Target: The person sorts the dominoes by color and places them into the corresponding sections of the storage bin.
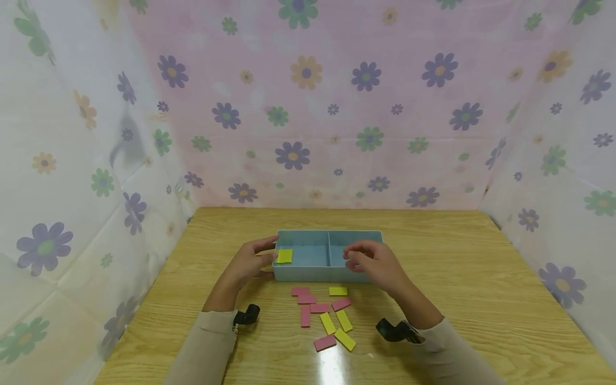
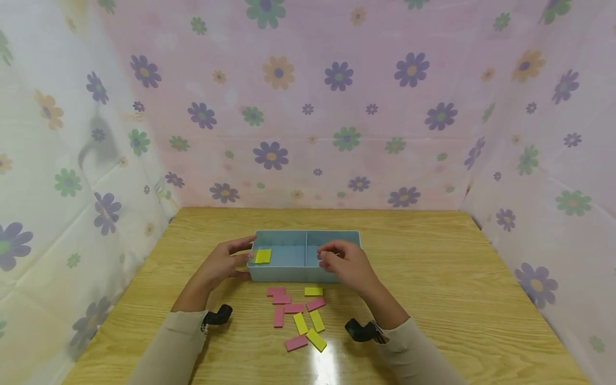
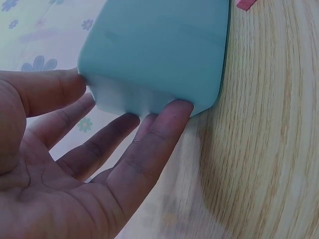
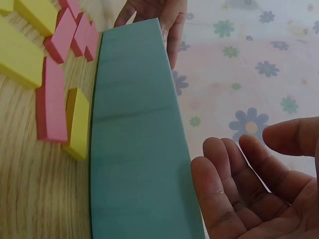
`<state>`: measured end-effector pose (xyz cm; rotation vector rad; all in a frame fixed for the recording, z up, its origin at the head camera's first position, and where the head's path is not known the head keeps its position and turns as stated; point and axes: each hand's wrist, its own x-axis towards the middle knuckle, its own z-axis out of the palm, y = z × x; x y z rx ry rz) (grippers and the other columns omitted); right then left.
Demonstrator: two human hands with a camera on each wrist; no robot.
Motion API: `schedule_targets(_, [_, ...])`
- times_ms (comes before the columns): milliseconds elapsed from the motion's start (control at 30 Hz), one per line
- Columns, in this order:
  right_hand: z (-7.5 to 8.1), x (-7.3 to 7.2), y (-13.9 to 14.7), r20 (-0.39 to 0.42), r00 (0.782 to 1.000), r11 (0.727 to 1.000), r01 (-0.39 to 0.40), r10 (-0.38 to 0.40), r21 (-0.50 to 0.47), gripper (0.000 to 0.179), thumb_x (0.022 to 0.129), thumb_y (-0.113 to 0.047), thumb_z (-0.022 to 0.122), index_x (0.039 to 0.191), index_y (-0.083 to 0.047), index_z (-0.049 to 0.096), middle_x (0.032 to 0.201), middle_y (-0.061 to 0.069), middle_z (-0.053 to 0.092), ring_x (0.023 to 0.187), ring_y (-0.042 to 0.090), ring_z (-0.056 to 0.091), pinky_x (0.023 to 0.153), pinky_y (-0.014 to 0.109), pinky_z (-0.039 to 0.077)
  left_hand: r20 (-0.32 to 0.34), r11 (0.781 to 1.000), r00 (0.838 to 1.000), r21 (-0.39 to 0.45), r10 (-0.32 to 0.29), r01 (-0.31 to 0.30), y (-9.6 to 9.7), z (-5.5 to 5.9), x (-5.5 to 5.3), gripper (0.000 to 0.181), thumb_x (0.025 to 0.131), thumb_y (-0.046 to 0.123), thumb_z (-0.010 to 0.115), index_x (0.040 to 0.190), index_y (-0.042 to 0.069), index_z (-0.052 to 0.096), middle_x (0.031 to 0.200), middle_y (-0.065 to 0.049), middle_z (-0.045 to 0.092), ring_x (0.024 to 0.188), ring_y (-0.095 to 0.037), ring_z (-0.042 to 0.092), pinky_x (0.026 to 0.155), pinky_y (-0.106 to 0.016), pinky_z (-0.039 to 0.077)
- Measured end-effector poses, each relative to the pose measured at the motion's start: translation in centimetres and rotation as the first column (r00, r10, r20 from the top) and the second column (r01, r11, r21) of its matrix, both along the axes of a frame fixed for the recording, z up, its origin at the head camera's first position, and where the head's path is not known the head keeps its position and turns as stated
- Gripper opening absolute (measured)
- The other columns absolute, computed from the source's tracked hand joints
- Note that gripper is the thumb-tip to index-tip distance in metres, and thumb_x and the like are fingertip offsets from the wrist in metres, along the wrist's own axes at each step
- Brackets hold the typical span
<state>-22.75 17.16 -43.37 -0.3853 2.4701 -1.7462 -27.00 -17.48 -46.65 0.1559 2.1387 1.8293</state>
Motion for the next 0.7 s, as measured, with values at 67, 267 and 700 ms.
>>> schedule_targets(67, [-0.2,0.1,0.4,0.004,1.0,1.0,0.005,-0.005,-0.001,0.031,0.107,-0.023,0.058,0.123,0.001,0.069,0.12,0.024,0.071,0.102,0.029,0.075,0.086,0.035,0.063,0.002,1.0,1.0,0.002,0.001,-0.001,0.0,0.0,0.0,0.058,0.104,0.01,0.061,0.159,0.021,0.044,0.162,-0.018,0.04,0.136,-0.043,0.053,0.086,-0.052,0.062])
schedule_targets(267, [-0.7,0.1,1.2,0.02,1.0,1.0,-0.021,0.021,-0.012,0.032,0.107,-0.023,0.059,0.123,0.002,0.069,0.119,0.023,0.071,0.104,0.03,0.075,0.087,0.034,0.063,0.005,1.0,1.0,0.002,0.004,-0.004,-0.1,0.0,0.0,0.058,0.104,0.011,0.062,0.159,0.022,0.045,0.162,-0.018,0.039,0.138,-0.042,0.052,0.086,-0.051,0.063])
schedule_targets(700, [-0.6,0.2,3.4,0.077,0.993,0.995,-0.091,0.093,-0.027,0.04,0.106,-0.025,0.061,0.125,0.009,0.064,0.113,0.02,0.075,0.104,0.03,0.075,0.089,0.039,0.063,0.002,1.0,1.0,0.012,-0.006,0.006,-0.2,-0.1,0.0,0.059,0.104,0.011,0.062,0.159,0.021,0.043,0.163,-0.019,0.038,0.138,-0.044,0.051,0.086,-0.052,0.062])
